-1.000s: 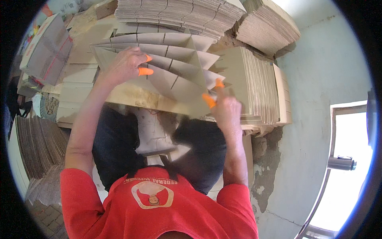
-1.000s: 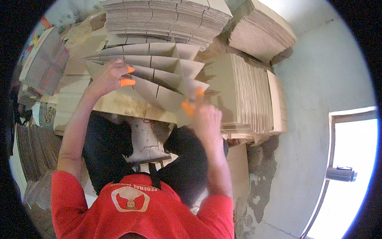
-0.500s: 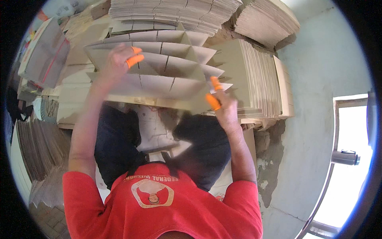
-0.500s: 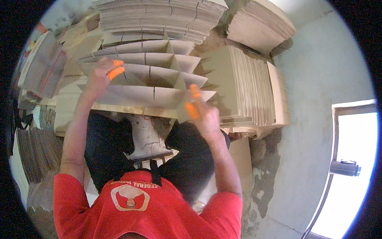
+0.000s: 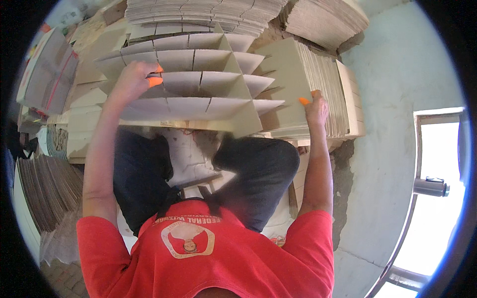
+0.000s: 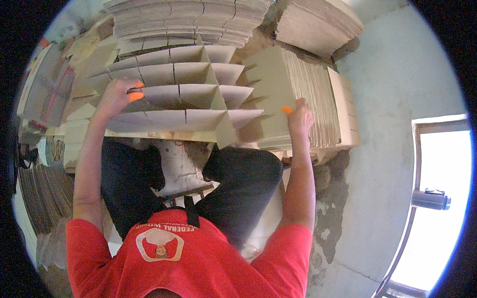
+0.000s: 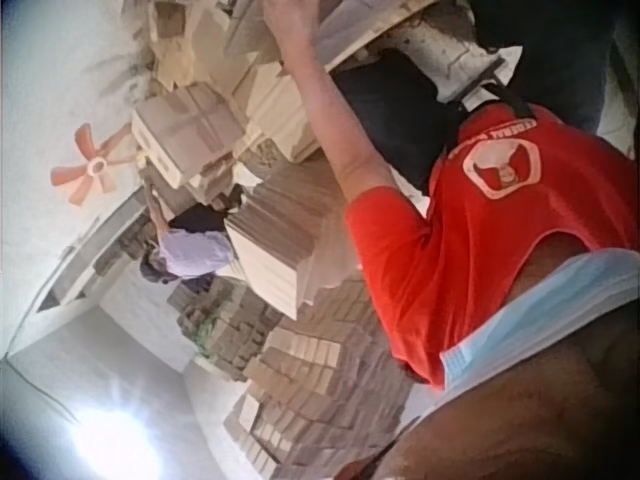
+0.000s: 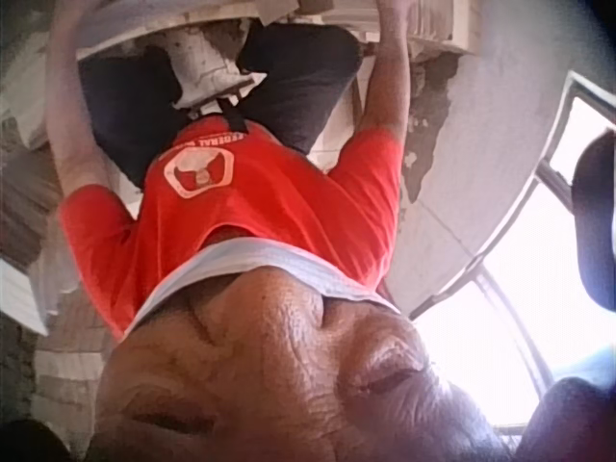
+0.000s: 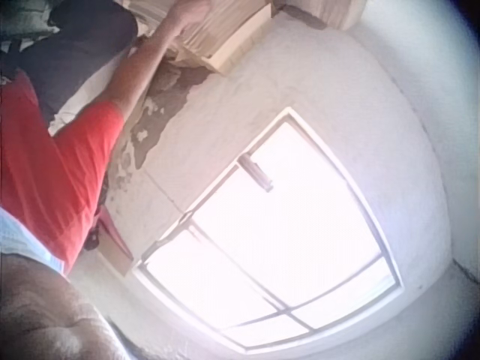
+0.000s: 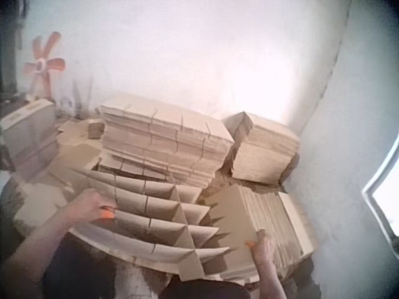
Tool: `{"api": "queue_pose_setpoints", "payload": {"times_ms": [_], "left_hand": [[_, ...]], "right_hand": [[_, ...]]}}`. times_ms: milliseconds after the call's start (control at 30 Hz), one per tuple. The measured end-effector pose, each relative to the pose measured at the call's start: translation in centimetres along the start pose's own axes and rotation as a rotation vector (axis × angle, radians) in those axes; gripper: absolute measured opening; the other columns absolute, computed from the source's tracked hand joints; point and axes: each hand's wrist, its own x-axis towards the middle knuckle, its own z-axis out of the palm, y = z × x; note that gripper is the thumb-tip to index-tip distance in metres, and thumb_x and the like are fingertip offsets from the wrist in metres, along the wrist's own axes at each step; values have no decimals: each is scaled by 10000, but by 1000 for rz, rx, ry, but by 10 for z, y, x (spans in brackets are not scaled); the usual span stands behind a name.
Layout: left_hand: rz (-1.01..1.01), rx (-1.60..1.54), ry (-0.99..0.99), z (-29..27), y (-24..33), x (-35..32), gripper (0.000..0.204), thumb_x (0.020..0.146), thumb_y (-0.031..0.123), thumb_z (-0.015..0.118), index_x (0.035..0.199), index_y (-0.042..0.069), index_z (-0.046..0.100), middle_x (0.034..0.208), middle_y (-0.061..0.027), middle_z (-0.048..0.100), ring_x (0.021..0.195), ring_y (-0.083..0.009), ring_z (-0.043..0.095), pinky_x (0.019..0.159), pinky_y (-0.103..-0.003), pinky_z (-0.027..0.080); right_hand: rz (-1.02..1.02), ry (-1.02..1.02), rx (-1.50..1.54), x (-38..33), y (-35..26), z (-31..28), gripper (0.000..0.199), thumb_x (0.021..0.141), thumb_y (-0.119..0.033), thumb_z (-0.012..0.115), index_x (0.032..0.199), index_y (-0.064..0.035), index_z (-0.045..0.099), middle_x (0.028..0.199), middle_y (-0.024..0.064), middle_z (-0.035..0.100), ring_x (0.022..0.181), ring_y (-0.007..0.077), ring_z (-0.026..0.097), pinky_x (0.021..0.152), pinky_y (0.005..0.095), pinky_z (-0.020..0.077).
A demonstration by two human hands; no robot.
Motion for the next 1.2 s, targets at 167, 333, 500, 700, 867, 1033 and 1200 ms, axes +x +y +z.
{"api": "queue_pose_setpoints", "payload": {"times_ms": [167,333,500,700,867,1033,1200], "left_hand": [[49,113,209,5,9,-5,301,811,136,731,1103,81,682,915,-128,673,894,-310,622,761,-413,504],[212,167,427,8,21,-12,352,793,200,759,1106,61,680,931,-116,679,871,-302,621,761,-393,514],[241,-39,420,3,47,-31,368,787,274,761,1073,54,690,916,-119,680,859,-302,628,752,-404,520],[177,-50,164,18,43,-42,327,770,221,765,1054,72,702,884,-134,659,812,-315,642,710,-404,517],[206,-51,125,32,35,-42,198,778,173,727,939,59,707,821,-140,668,781,-341,650,675,-425,514],[201,-18,163,36,36,-42,170,778,178,718,882,47,692,768,-156,662,761,-355,651,658,-443,508],[180,-66,153,36,35,-42,167,774,177,716,865,42,678,769,-163,659,752,-376,641,656,-462,500]], "right_hand": [[123,1,85,1,0,-9,338,780,-313,784,917,-41,639,858,213,679,850,390,662,701,485,494],[155,-18,134,-3,-11,-26,267,804,-298,764,820,-49,671,729,229,627,705,369,639,630,478,463],[90,296,341,-3,-7,-67,173,821,-188,752,848,-31,684,733,222,624,648,198,632,587,396,476],[-83,592,417,-3,-38,-159,331,868,-110,738,1159,33,671,955,113,741,854,104,647,789,281,544],[-214,336,848,-21,-104,-224,422,856,10,703,1269,-8,623,1007,69,713,910,75,615,833,246,532],[-372,54,837,-26,-153,-211,477,827,14,724,1290,-12,611,975,37,705,849,37,583,812,206,494],[-392,-90,797,-20,-173,-186,483,824,17,724,1292,-15,610,919,14,692,810,15,556,773,181,473]]}}
